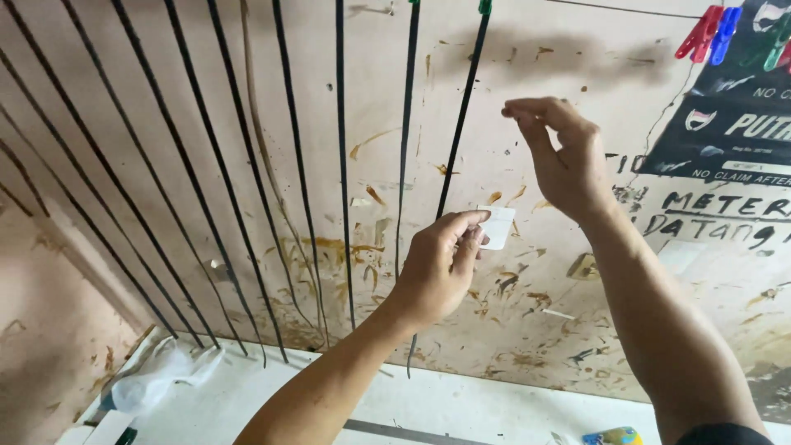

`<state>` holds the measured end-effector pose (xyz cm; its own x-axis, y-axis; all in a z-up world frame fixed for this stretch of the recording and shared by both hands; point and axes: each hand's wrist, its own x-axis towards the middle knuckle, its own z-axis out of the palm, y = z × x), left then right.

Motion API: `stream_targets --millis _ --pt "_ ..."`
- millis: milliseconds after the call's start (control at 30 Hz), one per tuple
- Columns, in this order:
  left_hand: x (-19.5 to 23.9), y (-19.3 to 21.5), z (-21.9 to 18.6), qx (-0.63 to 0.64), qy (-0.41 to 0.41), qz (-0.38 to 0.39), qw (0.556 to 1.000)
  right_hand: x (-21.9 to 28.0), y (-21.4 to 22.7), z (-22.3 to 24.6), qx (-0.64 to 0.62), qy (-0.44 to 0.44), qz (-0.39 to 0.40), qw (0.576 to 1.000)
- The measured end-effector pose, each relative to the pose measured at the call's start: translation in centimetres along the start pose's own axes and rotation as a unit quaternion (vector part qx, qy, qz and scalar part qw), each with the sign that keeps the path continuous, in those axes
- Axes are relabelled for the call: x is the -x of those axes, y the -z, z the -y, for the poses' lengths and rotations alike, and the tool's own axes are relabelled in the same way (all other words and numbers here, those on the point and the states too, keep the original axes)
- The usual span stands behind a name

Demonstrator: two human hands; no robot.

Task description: Applying edge paint to leather strips using a specialized applicator and hanging them on a wire rack with clips to dry.

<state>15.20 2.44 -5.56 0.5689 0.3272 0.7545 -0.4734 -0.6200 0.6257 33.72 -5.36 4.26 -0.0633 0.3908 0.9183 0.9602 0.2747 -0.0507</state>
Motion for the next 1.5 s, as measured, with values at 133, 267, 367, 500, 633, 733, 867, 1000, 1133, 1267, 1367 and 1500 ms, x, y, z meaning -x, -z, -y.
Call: stream_targets --millis 133,267,367,500,633,733,867,1000,1133,1267,1367,1500 --pt "1.4 0.5 -0.2 0.015 0.002 -0.007 1.0 2.4 -1.0 1.4 -0.054 -0.002 -0.006 0.999" --pt "2.9 0.6 -0.5 0.016 0.005 -0.009 1.0 4.7 -1.9 3.2 -0.085 -0.017 -0.028 0.996" --pt "4.3 0.6 -1.8 0.038 0.036 -0.008 0.999 6.9 -2.2 4.6 -0.077 -0.029 -0.046 0.996" --pt "7.2 1.0 -3.3 0.051 0.046 -0.002 0.998 9.4 -3.0 6.8 -0.101 -0.066 -0.051 0.991" --pt "11.0 2.9 -5.6 0.054 0.09 0.019 0.994 11.5 -3.3 10.6 -0.123 -0.083 -0.022 0.989" --pt "14.2 5.0 -7.8 0.049 0.139 0.039 0.988 13.3 -4.3 14.1 -0.152 -0.115 0.005 0.982" --pt "18.4 8.0 -10.7 0.053 0.197 0.043 0.978 15.3 -5.8 19.3 -0.162 -0.19 0.029 0.968" --pt "22.1 10.9 -13.4 0.055 0.252 0.048 0.965 18.3 -7.9 24.8 -0.105 -0.256 0.048 0.96" --pt "25.3 14.1 -15.6 0.056 0.244 0.044 0.967 20.2 -9.2 30.1 -0.126 -0.295 0.101 0.942" --pt "28.2 17.5 -18.0 0.037 0.235 0.033 0.971 21.3 -9.5 35.3 -0.131 -0.322 0.156 0.924" --pt "30.0 20.2 -20.1 0.027 0.245 0.044 0.968 21.3 -9.6 39.9 0.061 -0.478 0.257 0.837" --pt "32.2 22.1 -22.1 0.042 0.247 0.063 0.966 22.6 -9.3 42.7 -0.006 -0.29 0.184 0.939"
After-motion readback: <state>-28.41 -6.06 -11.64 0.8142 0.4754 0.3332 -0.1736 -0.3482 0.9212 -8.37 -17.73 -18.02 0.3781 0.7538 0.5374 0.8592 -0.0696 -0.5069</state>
